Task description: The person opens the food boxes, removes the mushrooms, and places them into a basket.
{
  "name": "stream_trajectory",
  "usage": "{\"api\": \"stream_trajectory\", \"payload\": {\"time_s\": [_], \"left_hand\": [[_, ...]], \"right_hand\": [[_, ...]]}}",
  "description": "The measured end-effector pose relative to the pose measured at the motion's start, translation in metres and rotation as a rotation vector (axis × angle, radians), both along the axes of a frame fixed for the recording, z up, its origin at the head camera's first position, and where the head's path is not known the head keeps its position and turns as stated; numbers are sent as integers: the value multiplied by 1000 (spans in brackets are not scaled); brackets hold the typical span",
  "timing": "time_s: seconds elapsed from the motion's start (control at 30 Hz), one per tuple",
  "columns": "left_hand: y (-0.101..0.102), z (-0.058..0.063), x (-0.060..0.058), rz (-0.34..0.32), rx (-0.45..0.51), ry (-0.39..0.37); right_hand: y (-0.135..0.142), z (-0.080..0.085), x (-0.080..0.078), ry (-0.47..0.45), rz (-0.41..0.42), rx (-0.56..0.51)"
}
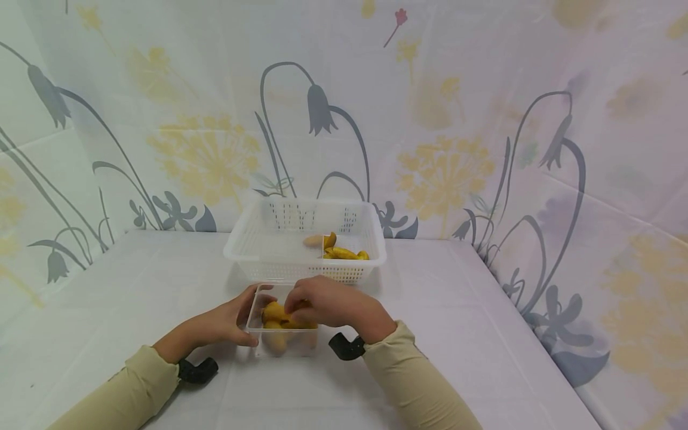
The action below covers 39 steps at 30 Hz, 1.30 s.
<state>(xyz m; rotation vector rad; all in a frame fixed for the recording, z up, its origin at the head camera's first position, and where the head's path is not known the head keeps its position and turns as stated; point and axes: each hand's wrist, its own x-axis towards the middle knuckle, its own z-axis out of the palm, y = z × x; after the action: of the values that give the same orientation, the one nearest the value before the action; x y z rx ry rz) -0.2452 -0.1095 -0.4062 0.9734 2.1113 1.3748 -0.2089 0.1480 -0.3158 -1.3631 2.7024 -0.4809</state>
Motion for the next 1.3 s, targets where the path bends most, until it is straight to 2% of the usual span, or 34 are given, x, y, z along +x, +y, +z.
{"api": "stream_trajectory", "payload": {"time_s": [0.3,0.5,0.87,1.1,1.3], "left_hand": [[1,2,2,1,2,-6],[2,4,2,27,-10,-23],[1,-2,0,26,-18,-14],[0,-1,0,23,-25,-5],[1,0,1,17,-8,-3]], "right_hand": [[4,13,5,12,16,-35],[9,22,10,58,18,-74],[20,36,15,176,-30,-148],[27,38,11,270,7,-276],[34,38,6,374,-6,-363]]}}
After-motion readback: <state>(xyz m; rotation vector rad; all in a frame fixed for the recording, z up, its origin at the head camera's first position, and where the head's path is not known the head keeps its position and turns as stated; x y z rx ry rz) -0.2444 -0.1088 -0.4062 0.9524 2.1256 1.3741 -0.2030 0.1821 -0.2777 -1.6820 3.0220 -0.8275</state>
